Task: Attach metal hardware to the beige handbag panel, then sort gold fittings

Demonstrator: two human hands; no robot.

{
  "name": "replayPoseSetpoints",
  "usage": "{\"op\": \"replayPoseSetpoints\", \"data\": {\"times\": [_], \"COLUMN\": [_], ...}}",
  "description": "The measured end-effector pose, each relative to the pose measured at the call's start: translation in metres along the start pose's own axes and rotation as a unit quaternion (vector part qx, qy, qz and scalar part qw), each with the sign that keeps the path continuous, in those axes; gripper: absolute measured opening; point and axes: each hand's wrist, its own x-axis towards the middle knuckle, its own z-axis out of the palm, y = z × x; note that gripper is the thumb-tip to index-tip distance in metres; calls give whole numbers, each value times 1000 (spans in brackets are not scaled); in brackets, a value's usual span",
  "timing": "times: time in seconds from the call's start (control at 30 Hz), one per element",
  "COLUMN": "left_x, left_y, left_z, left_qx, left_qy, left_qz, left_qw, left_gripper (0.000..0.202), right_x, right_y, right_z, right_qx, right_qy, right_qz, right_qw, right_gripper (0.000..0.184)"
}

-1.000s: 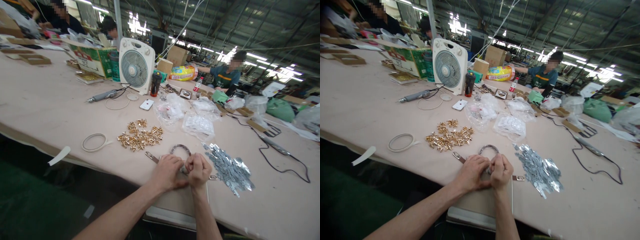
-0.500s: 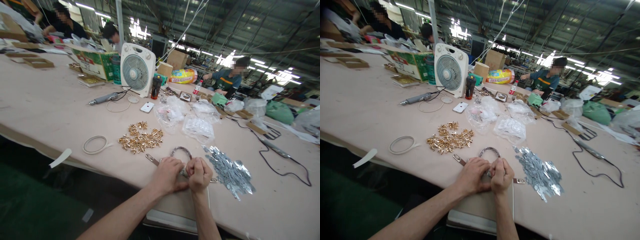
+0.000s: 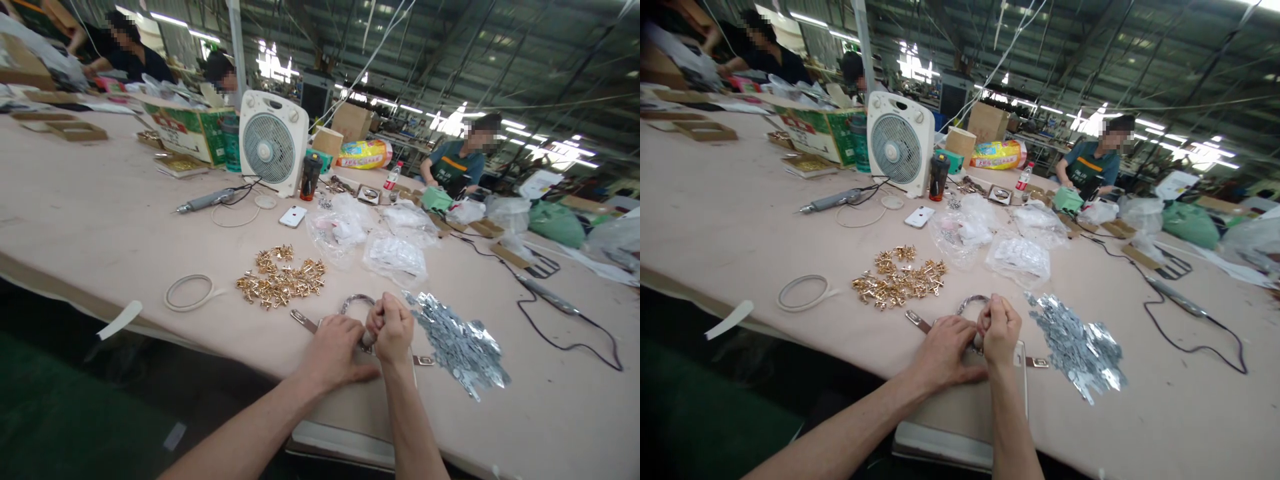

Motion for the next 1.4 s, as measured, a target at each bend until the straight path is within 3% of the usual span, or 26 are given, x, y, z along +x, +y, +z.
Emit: {"op": "replayPoseSetpoints", "data": {"times": [0.13,0.37,0.53,0.73,0.83,0.93,1.03,1.1,1.23,1.4], "left_x": [0,-1,-1,0,0,1,1,2,3,2], "left_y": [0,1,0,5,6,5,5,5,6,9], "left_z": [1,-1,3,1,-1,-2,-2,-2,-3,-4], "left_qx": [-5,-8,-2,7,14,6,2,3,11,15], "left_qy": [6,2,15,22,9,0,6,7,4,6], "left_qz": [-3,-5,-9,9,0,1,6,6,1,5], "left_qw": [1000,1000,1000,1000,1000,1000,1000,1000,1000,1000], "left_gripper": [56,49,38,14,18,40,59,58,38,13], "right_x": [2,-6,-21,-43,-40,-31,-28,-33,-48,-53], "right_y": [3,5,11,15,9,-4,-14,-15,-6,6], "right_z": [-2,-5,-13,-23,-20,-20,-24,-25,-23,-23], "right_qx": [-21,-121,-206,-252,-187,-40,50,49,-4,-141], "right_qy": [-30,-136,-187,-214,-188,-78,-7,-28,-89,-135], "right_qz": [8,-15,-123,-268,-216,-134,-132,-144,-179,-219], "right_qw": [999,983,953,905,940,987,990,988,980,956], "right_gripper": [43,44,44,31,35,35,32,33,36,37]}}
